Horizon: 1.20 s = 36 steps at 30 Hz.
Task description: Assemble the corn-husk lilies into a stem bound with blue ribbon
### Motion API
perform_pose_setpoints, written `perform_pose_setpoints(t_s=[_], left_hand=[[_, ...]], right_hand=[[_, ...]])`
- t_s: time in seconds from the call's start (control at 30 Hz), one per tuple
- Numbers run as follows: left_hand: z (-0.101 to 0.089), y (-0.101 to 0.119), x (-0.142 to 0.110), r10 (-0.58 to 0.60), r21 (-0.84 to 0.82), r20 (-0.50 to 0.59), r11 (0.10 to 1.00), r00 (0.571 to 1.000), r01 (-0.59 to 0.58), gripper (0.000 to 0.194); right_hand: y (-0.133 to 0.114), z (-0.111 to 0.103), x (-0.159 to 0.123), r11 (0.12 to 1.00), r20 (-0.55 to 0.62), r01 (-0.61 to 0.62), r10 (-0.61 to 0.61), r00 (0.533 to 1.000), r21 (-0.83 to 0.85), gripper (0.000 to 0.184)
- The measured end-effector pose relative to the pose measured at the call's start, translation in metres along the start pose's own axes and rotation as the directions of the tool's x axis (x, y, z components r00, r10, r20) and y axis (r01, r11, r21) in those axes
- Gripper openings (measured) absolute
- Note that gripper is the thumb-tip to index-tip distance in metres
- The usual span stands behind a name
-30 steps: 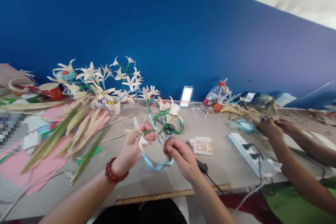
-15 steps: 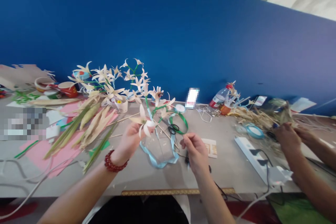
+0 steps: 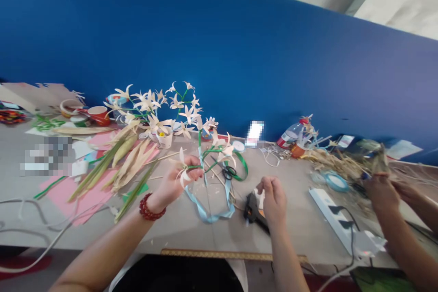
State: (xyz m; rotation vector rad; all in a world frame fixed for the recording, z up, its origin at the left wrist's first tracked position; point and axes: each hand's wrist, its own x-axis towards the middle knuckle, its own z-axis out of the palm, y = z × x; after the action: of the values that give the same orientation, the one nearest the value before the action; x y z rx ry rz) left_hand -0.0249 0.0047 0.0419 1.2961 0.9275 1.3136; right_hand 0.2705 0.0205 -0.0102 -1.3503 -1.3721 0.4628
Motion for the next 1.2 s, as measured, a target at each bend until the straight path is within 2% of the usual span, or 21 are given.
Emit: perform_pose_setpoints(t_s=[0.07,0.13,0.23,0.3,0.4,0.43,0.5,0.57,0.63,0.7,0.77,0.83,0.9,0.93,1.0,1.07,1.2], left_hand=[[-0.002,0.001,0.001,-0.001,0.024,0.013,1.000,1.000,0.001,0.016],[-0.003,0.002,0.004,-0.017,0.031,0.017,0.999,1.000,0.016,0.017],[-0.003,0.003,0.008,-0.023,0.033,0.027,0.999,0.999,0.022,0.017],[-0.003,0.003,0.011,-0.015,0.032,0.025,0.999,1.000,0.014,0.016],[-0.003,0.003,0.012,0.000,0.016,0.009,1.000,1.000,-0.001,0.015],[-0.003,0.004,0.012,-0.001,0.010,0.013,1.000,1.000,0.000,0.015],[-0.002,0.004,0.012,-0.007,-0.016,0.019,1.000,1.000,0.007,0.014],[-0.002,0.004,0.012,-0.006,-0.065,0.005,0.998,1.000,0.006,0.014],[-0.003,0.003,0.013,0.013,-0.121,-0.017,0.993,1.000,-0.015,0.015],[-0.004,0.002,0.015,0.028,-0.170,-0.022,0.985,0.999,-0.031,0.015],[-0.006,0.000,0.016,0.031,-0.201,-0.022,0.979,0.999,-0.035,0.015],[-0.009,-0.002,0.017,0.020,-0.196,-0.021,0.980,1.000,-0.023,0.016],[-0.010,-0.004,0.017,-0.002,-0.155,-0.021,0.988,1.000,-0.001,0.016],[-0.011,-0.006,0.017,-0.014,-0.127,-0.020,0.992,1.000,0.011,0.016],[-0.012,-0.010,0.016,-0.030,-0.081,-0.017,0.996,0.999,0.028,0.016],[-0.012,-0.014,0.017,-0.039,-0.067,-0.019,0.997,0.999,0.038,0.016],[-0.010,-0.020,0.018,-0.058,-0.074,-0.050,0.996,0.997,0.054,0.018]], right_hand=[[-0.009,0.012,-0.004,0.999,0.068,0.012,-0.014,0.998,0.039,0.035],[-0.023,0.026,-0.007,0.987,0.188,0.011,-0.042,0.981,0.162,0.029],[-0.049,0.049,-0.011,0.914,0.392,-0.050,-0.122,0.912,0.402,0.024],[-0.063,0.061,-0.014,0.836,0.542,-0.189,-0.148,0.827,0.516,0.022],[-0.074,0.073,-0.017,0.746,0.739,-0.372,-0.231,0.633,0.552,0.022],[-0.074,0.076,-0.017,0.728,0.767,-0.404,-0.259,0.587,0.554,0.023],[-0.070,0.080,-0.019,0.708,0.778,-0.424,-0.287,0.559,0.565,0.025],[-0.061,0.082,-0.022,0.706,0.762,-0.416,-0.272,0.587,0.573,0.030],[-0.047,0.082,-0.026,0.731,0.742,-0.409,-0.197,0.640,0.547,0.035],[-0.031,0.080,-0.028,0.829,0.668,-0.339,-0.056,0.742,0.445,0.039],[-0.017,0.074,-0.026,0.951,0.461,-0.185,0.051,0.886,0.249,0.042],[-0.008,0.065,-0.019,0.986,0.292,-0.116,0.076,0.953,0.121,0.045],[-0.006,0.056,-0.009,0.999,0.179,-0.034,0.041,0.983,-0.041,0.046],[-0.008,0.052,-0.004,0.990,0.149,0.036,-0.016,0.989,-0.133,0.045],[-0.011,0.049,0.007,0.952,0.152,0.199,-0.167,0.974,-0.233,0.040],[-0.012,0.051,0.015,0.922,0.198,0.297,-0.252,0.947,-0.246,0.027],[-0.010,0.064,0.018,0.891,0.220,0.273,-0.203,0.954,-0.364,0.024]])
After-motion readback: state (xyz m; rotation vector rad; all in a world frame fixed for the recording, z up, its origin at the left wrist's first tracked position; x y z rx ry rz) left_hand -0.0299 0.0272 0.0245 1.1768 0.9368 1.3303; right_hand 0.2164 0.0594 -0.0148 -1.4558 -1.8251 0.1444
